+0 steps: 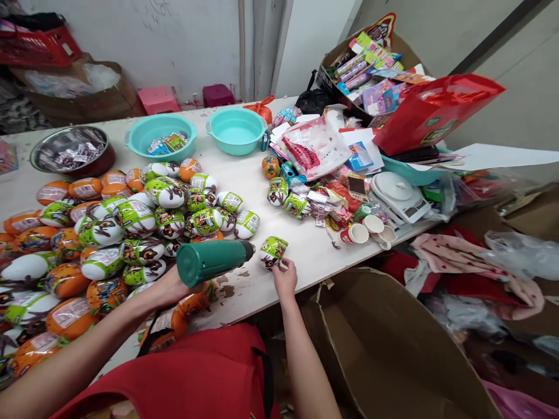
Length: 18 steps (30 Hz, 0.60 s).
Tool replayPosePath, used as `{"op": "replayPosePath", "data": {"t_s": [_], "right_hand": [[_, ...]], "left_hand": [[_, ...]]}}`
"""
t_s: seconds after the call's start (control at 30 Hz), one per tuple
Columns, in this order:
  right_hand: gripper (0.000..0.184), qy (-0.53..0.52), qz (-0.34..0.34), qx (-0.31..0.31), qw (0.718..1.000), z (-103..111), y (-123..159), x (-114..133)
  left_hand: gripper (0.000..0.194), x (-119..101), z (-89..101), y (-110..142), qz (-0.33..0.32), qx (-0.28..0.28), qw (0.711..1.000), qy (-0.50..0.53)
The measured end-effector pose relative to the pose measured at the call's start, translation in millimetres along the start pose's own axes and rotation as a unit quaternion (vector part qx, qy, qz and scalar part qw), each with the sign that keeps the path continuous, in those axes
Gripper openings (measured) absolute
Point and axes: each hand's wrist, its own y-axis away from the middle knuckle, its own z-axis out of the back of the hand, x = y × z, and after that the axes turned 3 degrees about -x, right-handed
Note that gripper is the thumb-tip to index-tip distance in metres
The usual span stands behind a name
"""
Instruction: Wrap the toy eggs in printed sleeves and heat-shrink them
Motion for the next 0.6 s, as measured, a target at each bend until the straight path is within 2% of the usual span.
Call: {"op": "replayPosePath", "data": {"t_s": [0.13,0.23,0.33,0.4,0.47,0.53,0.6], "right_hand": [[0.031,0.004,0.006,-0.009,1.0,-13,-17,-2],[0.025,0.015,0.037,-0.017,0.999,-15,-18,5],[0.019,0.054,0.129,-0.011,0.99,-5,-9,20],[0.018,0.117,0.233,0.005,0.965,6,-3,33],[0.021,0.178,0.331,0.028,0.926,18,2,46],[0.022,0.203,0.392,0.046,0.896,28,5,57],[0.023,0.205,0.429,0.063,0.877,36,6,65]], "left_hand": [[0.018,-1,-3.3,-14,0.015,-0.004,1.0,-0.018],[0.017,2,-3.1,-15,0.035,-0.004,0.999,-0.035],[0.028,-2,2.1,-10,0.025,0.006,0.999,-0.033],[0.034,-9,7.4,-6,0.012,0.003,1.0,-0.011],[0.035,-18,13.3,-2,0.011,-0.003,1.0,0.009],[0.027,-25,19.7,2,0.029,-0.008,0.999,0.016],[0.02,-26,27.1,8,0.073,-0.037,0.996,0.032]]}}
